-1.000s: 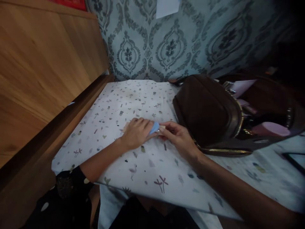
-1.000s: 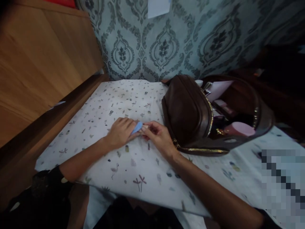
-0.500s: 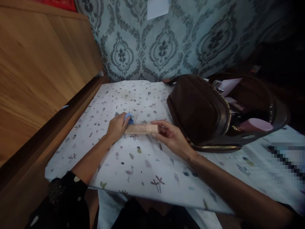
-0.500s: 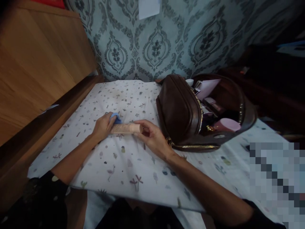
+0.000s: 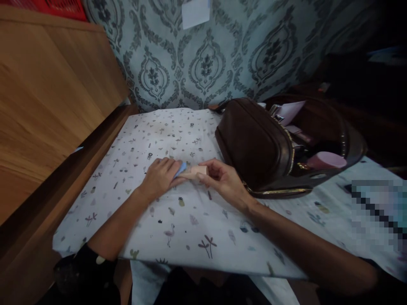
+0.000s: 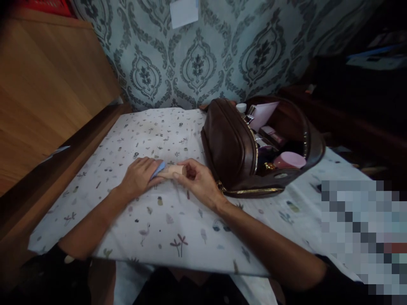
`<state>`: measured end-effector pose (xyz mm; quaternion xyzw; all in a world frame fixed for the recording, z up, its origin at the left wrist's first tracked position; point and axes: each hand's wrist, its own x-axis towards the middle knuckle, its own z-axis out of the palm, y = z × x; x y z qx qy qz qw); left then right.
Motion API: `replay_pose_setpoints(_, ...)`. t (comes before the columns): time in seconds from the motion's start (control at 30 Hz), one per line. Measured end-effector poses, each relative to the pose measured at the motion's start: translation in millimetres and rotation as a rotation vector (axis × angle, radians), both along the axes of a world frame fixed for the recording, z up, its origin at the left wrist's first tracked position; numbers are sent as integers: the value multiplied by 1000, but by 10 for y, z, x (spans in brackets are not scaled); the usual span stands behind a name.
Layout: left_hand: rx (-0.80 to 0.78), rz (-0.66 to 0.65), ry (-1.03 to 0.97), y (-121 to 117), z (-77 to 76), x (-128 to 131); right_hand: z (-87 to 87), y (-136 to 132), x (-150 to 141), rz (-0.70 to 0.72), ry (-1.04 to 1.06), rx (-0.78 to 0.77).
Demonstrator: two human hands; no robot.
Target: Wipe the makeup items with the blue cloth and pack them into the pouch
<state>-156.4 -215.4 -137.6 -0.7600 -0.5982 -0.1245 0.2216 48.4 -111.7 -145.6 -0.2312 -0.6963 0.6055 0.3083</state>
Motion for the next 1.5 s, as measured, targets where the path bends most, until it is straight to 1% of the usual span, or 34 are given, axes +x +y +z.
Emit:
replay_pose_setpoints(0.1,-91,47,-117,-48,1,-262,34,15,1,-7,4,-37)
replay_pose_setpoints(0.2,-156,51,-285,-70,16,-377,59,15,-3,-18,38,-97)
replay_pose_setpoints(0.27,-140,51,-367,-69,25,-381,69,12,-4,-23,42,-137)
replay_pose_setpoints(0.43,-1,29,-475,-78,33,-300,95,7,1,20,32,-266)
replay_pose_setpoints(0.5,5,21,-516,-87,35,-273,109,5,3,13,55,-286)
replay_pose_setpoints(0.6,-25,43,-565,-90,40,-259,130,2,16,0,79,-264)
replay_pose_setpoints(0.67,7,110,-557,-89,50,-262,138,-1,27,12,66,-228)
replay_pose_setpoints(0.7,60,156,-534,-89,59,-261,138,-2,30,17,57,-210)
replay_pose_setpoints(0.77,220,229,-449,-93,84,-234,129,-2,27,17,49,-186)
replay_pose_setpoints(0.8,299,242,-396,-97,97,-201,120,-2,20,10,50,-186)
replay_pose_setpoints(0.83,361,233,-346,-100,107,-149,110,-1,11,5,49,-190)
replay_pose_setpoints(0.9,409,154,-253,-101,109,11,88,-2,-7,0,41,-197)
replay_pose_setpoints(0.97,371,26,-144,-87,82,221,70,-7,-20,8,35,-199)
replay_pose_setpoints(1.03,293,-94,8,-55,31,412,61,-15,-23,6,27,-207)
replay_pose_setpoints(1.1,218,-113,128,-20,-19,508,57,-21,-20,-15,1,-230)
replay_pose_setpoints(1.13,178,-87,161,-7,-38,507,55,-22,-19,-29,-15,-242)
replay_pose_setpoints(1.2,90,-12,176,0,-58,412,51,-19,-17,-50,-42,-263)
replay_pose_setpoints(1.3,-22,76,122,-34,-50,151,46,-2,-20,-60,-58,-290)
replay_pose_setpoints(1.4,-88,77,33,-80,-23,-48,49,17,-17,-36,-76,-290)
replay_pose_setpoints(1.5,-122,28,-6,-101,9,-105,70,29,3,-19,-95,-149)
